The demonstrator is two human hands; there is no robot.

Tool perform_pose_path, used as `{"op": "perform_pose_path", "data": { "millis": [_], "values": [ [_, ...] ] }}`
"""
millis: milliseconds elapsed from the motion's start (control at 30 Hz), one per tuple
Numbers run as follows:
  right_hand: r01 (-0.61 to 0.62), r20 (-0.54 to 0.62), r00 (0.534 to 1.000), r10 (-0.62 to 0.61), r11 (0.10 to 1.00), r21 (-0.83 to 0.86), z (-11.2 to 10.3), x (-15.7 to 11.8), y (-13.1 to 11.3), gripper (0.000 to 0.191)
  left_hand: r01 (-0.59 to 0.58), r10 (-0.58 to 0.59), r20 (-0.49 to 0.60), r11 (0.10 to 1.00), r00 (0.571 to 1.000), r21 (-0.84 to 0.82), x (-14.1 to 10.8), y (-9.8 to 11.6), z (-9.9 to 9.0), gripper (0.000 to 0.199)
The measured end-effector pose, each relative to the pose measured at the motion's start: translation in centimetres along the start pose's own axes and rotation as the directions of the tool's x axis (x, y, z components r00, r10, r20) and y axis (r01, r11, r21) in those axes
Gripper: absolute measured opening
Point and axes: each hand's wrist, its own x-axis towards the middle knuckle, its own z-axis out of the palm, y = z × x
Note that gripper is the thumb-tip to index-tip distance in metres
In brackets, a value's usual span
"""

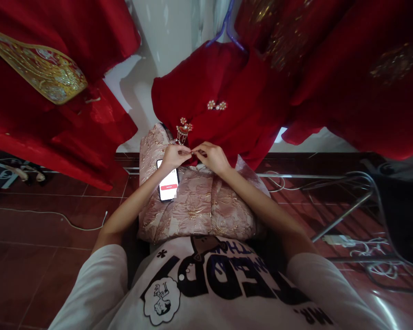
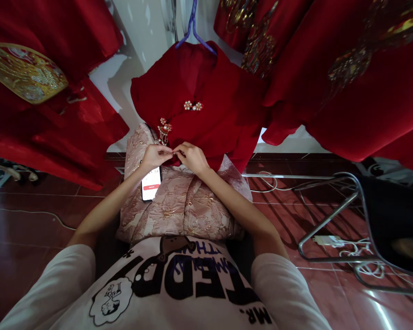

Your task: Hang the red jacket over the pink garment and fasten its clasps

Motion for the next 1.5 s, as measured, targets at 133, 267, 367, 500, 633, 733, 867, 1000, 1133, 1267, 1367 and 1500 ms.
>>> {"op": "perform_pose_path", "data": {
  "millis": [133, 267, 367, 500, 633, 733, 867, 1000, 1133, 1267, 1367, 1500],
  "values": [
    [-0.031, -0.045, 0.999, 0.029, 0.999, -0.031, 0.6, -0.2, -0.3, 0.020, -0.050, 0.050, 0.015, 0.999, 0.999, 0.004, 0.1, -0.2, -0.3, 0.010],
    [-0.036, -0.062, 0.997, 0.037, 0.999, 0.006, 1.0, -0.1, 0.0, 0.016, -0.056, 0.062, 0.098, 0.997, 0.993, -0.060, 0.5, -0.9, -0.7, 0.010],
    [-0.083, 0.002, 0.997, 0.083, 0.994, 0.071, 0.5, 0.3, 0.5, 0.025, -0.029, 0.042, 0.170, 0.996, 0.985, -0.081, 0.9, -1.3, -0.9, 0.020],
    [-0.175, 0.075, 0.983, 0.169, 0.980, 0.090, -1.7, 0.9, 1.1, 0.034, -0.072, 0.073, 0.104, 0.997, 0.992, -0.012, 1.1, -1.2, -1.4, 0.028],
    [-0.137, 0.030, 0.991, 0.134, 0.980, 0.148, -5.0, 1.0, 0.8, 0.022, -0.175, 0.162, 0.109, 0.978, 0.981, 0.116, 0.8, -0.9, -1.7, 0.020],
    [-0.066, -0.014, 0.997, 0.070, 0.976, 0.209, -7.3, 0.8, 0.3, 0.023, -0.289, 0.253, 0.157, 0.914, 0.955, 0.284, 0.4, -0.9, -1.5, 0.018],
    [0.022, -0.064, 0.998, -0.003, 0.953, 0.302, -9.7, 0.3, -0.4, 0.031, -0.392, 0.331, 0.210, 0.772, 0.920, 0.500, 0.0, -1.0, -0.9, 0.019],
    [0.068, -0.120, 0.992, -0.027, 0.933, 0.354, -11.4, -0.1, -1.2, 0.031, -0.459, 0.385, 0.255, 0.678, 0.887, 0.574, -0.3, -0.8, -0.7, 0.016],
    [0.086, -0.134, 0.990, -0.038, 0.924, 0.373, -12.2, -0.4, -1.9, 0.030, -0.511, 0.432, 0.278, 0.659, 0.858, 0.552, -0.5, -0.3, -0.8, 0.013],
    [0.103, -0.152, 0.987, -0.050, 0.925, 0.366, -12.5, -0.6, -2.1, 0.030, -0.540, 0.449, 0.301, 0.686, 0.841, 0.487, -0.4, -0.2, -0.8, 0.008],
    [0.110, -0.164, 0.985, -0.054, 0.927, 0.359, -12.7, -0.6, -2.0, 0.030, -0.546, 0.472, 0.275, 0.719, 0.838, 0.429, -0.1, -0.5, -1.0, 0.007],
    [0.099, -0.188, 0.982, -0.032, 0.928, 0.359, -12.8, -0.7, -2.2, 0.033, -0.578, 0.525, 0.258, 0.654, 0.811, 0.488, 0.4, -1.1, -1.1, 0.013]
  ]
}}
